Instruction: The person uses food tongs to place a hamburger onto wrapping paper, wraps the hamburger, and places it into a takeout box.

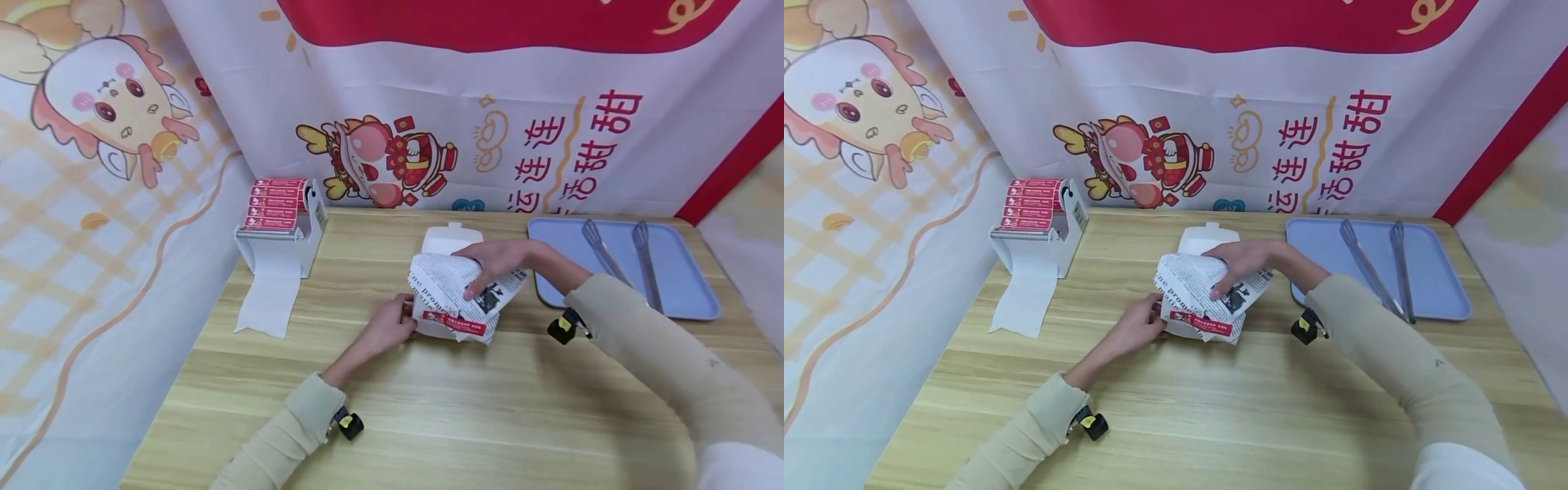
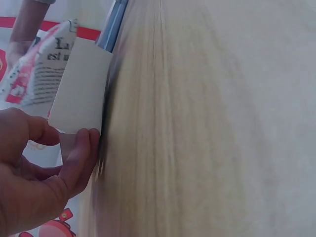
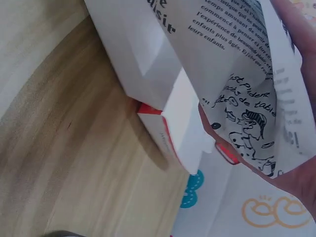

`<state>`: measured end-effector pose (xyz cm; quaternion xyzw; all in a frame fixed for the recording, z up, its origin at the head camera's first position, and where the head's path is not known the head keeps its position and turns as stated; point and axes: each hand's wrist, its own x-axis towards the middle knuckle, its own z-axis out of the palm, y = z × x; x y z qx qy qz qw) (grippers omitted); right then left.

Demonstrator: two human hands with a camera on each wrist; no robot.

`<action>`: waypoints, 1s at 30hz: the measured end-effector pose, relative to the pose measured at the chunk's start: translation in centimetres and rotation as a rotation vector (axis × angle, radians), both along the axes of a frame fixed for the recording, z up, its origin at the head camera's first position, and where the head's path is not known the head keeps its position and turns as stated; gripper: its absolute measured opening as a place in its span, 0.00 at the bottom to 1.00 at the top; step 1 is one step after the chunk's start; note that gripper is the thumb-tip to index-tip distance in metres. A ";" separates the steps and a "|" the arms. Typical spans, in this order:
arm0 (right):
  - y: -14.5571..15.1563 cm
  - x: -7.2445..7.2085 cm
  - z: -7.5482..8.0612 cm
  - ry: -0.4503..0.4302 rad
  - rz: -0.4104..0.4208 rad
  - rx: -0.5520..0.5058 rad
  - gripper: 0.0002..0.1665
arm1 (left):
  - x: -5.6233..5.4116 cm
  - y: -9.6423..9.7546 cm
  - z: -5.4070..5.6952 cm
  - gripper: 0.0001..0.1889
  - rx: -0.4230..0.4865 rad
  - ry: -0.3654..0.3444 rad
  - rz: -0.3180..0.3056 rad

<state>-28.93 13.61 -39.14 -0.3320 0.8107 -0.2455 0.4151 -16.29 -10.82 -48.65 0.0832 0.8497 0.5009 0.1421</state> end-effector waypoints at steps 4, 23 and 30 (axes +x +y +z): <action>-0.5 -0.7 -1.3 0.024 0.052 0.079 0.46 | 0.1 0.0 -0.4 0.27 0.002 0.020 -0.034; -0.8 1.1 -3.3 0.221 -0.089 -0.064 0.33 | 0.4 -0.4 0.1 0.25 0.218 -0.177 0.037; 0.0 0.7 -2.9 0.128 -0.116 -0.114 0.32 | 0.4 -0.4 -0.1 0.25 0.322 -0.267 0.047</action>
